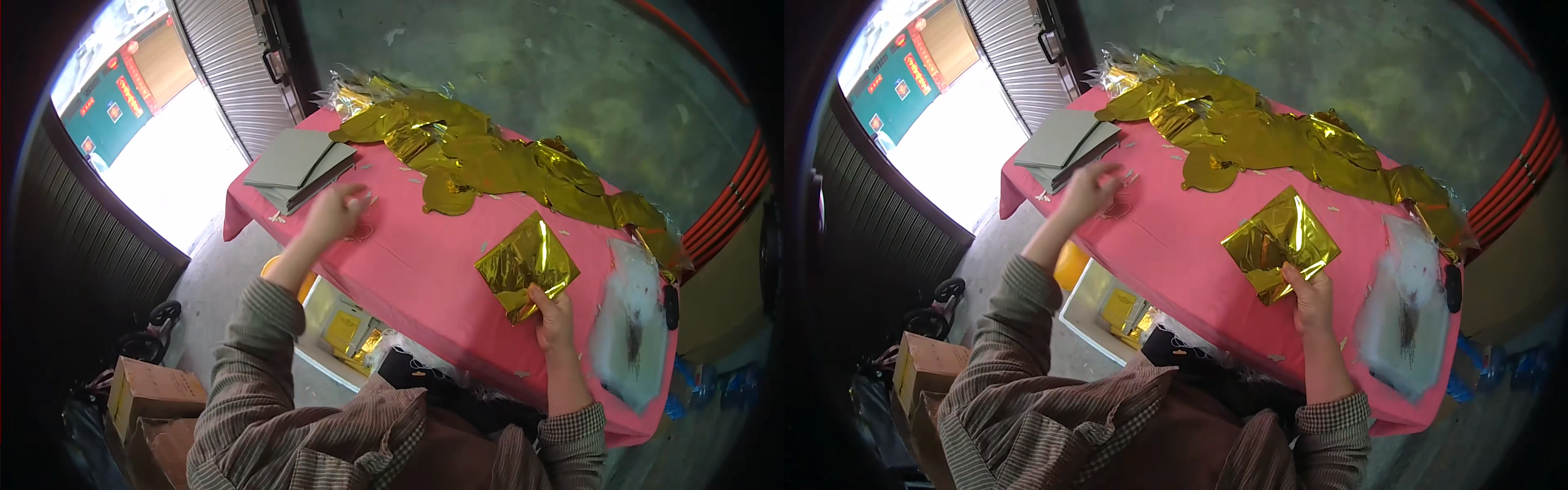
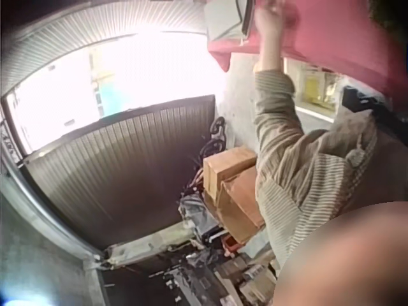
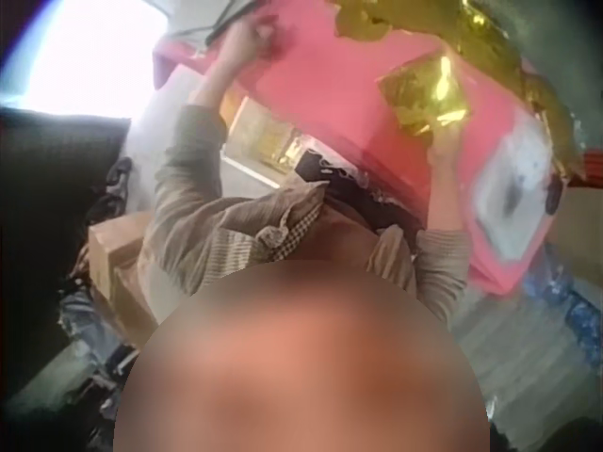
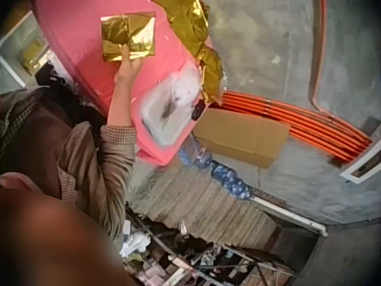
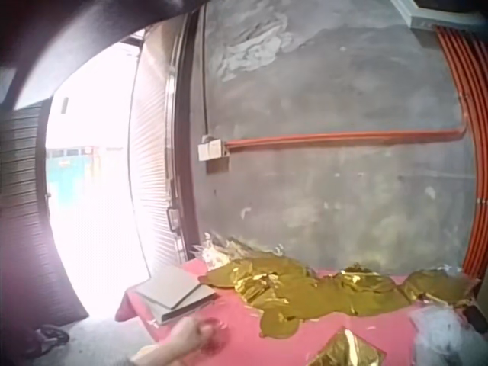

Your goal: The person folds a gold foil balloon by hand, places it onto a cardboard backing, and slides both into a plastic sleeve. After pressing it flat, they set the packaged balloon aside and pick up another cardboard backing.

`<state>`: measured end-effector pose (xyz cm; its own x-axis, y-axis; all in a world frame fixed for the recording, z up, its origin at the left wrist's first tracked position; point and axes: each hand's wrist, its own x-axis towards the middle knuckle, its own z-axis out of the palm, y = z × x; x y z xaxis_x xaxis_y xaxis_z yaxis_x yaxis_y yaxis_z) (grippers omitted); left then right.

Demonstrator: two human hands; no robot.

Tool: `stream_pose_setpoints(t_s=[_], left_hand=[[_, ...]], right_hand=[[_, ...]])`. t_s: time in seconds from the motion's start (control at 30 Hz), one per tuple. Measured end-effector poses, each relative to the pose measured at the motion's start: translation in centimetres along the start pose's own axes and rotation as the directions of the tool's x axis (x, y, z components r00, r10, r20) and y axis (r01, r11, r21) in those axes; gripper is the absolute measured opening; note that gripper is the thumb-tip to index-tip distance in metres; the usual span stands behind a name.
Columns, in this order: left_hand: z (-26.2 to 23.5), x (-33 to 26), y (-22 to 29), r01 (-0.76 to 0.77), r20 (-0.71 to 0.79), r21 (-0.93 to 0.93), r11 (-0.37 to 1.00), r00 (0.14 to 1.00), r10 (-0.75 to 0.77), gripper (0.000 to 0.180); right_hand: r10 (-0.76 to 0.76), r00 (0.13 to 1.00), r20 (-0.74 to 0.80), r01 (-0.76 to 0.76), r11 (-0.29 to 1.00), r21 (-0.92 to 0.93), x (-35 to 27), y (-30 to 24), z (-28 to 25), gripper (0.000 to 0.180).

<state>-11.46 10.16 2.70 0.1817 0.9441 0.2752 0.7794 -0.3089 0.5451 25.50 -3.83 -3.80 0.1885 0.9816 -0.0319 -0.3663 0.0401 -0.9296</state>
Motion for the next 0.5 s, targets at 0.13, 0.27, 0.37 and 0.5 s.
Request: stream_pose_setpoints(t_s=[0.13,0.27,0.37,0.5], left_hand=[[-2.8,5.5,-11.5,-0.062,-0.192,0.359,0.931,0.972,0.138,0.036],[-3.2,10.3,-15.6,0.136,-0.169,0.448,0.883,0.983,-0.066,0.05],[-2.2,13.5,-14.9,0.125,-0.036,0.484,0.866,0.992,-0.123,0.057],[-3.8,15.6,-16.6,0.147,0.022,0.715,0.684,0.972,-0.233,0.069]], right_hand=[[-0.024,1.0,-0.018,0.023,1.0,-0.017,0.4,0.4,0.1,0.013],[-0.021,0.998,-0.058,0.019,0.999,-0.036,0.6,0.5,-0.6,0.015],[-0.052,0.995,-0.083,0.047,0.997,-0.058,0.7,0.4,-1.1,0.017],[-0.012,0.999,-0.043,0.009,0.997,-0.072,1.1,-0.3,1.2,0.02]])
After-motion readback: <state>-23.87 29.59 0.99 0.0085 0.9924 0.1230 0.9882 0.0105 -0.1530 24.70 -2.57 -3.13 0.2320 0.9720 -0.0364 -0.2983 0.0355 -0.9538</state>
